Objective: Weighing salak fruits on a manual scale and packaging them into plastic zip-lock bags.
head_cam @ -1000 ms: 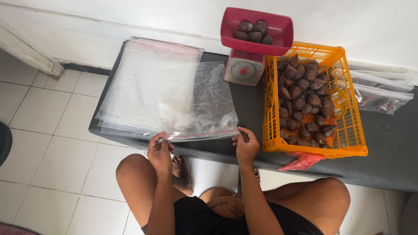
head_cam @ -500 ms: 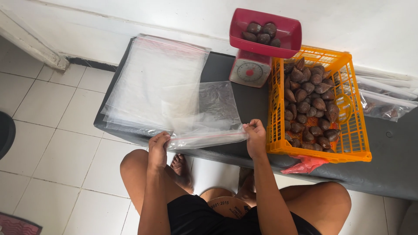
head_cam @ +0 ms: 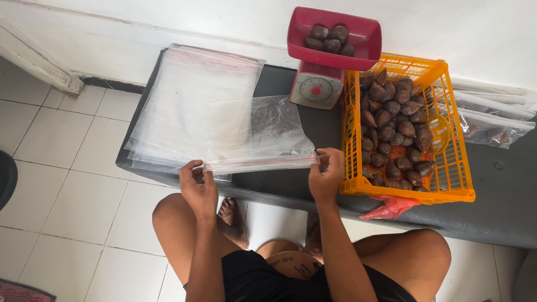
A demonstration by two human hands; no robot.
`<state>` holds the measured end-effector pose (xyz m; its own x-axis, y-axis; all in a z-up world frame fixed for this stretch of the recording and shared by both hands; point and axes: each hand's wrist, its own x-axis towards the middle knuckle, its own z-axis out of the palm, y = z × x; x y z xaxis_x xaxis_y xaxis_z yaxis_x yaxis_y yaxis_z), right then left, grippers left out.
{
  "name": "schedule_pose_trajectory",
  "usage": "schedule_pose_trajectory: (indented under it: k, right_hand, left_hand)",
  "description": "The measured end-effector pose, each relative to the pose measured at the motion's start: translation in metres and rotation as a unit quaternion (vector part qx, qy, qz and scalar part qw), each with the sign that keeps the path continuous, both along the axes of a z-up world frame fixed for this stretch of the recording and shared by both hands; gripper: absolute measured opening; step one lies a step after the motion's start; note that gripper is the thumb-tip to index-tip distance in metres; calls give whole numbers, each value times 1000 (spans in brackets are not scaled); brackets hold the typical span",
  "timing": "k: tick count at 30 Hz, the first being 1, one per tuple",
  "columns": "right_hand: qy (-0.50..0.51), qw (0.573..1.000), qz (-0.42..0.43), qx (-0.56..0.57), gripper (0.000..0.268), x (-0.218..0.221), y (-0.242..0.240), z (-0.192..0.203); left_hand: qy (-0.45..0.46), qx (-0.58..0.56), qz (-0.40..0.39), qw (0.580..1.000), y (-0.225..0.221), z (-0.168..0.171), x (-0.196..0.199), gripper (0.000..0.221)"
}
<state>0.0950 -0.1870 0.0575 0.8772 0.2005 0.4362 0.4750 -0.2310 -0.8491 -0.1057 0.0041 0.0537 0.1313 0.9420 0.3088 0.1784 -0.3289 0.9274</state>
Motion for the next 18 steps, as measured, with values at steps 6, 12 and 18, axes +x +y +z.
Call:
schedule_pose_trajectory:
  k: [6, 12, 18]
  right_hand:
    - [33, 997, -3, 69, 19, 4, 15, -30]
    - [68, 993, -53, 80, 10, 0, 19, -59]
    - [33, 998, -49, -16, 21, 3, 0, -84]
  left_hand:
    - [-202, -66, -19, 977, 8, -65, 21, 35]
    - [-192, -248, 23, 949, -10, -48, 30, 22]
    - [16, -146, 61, 987, 8, -84, 6, 28]
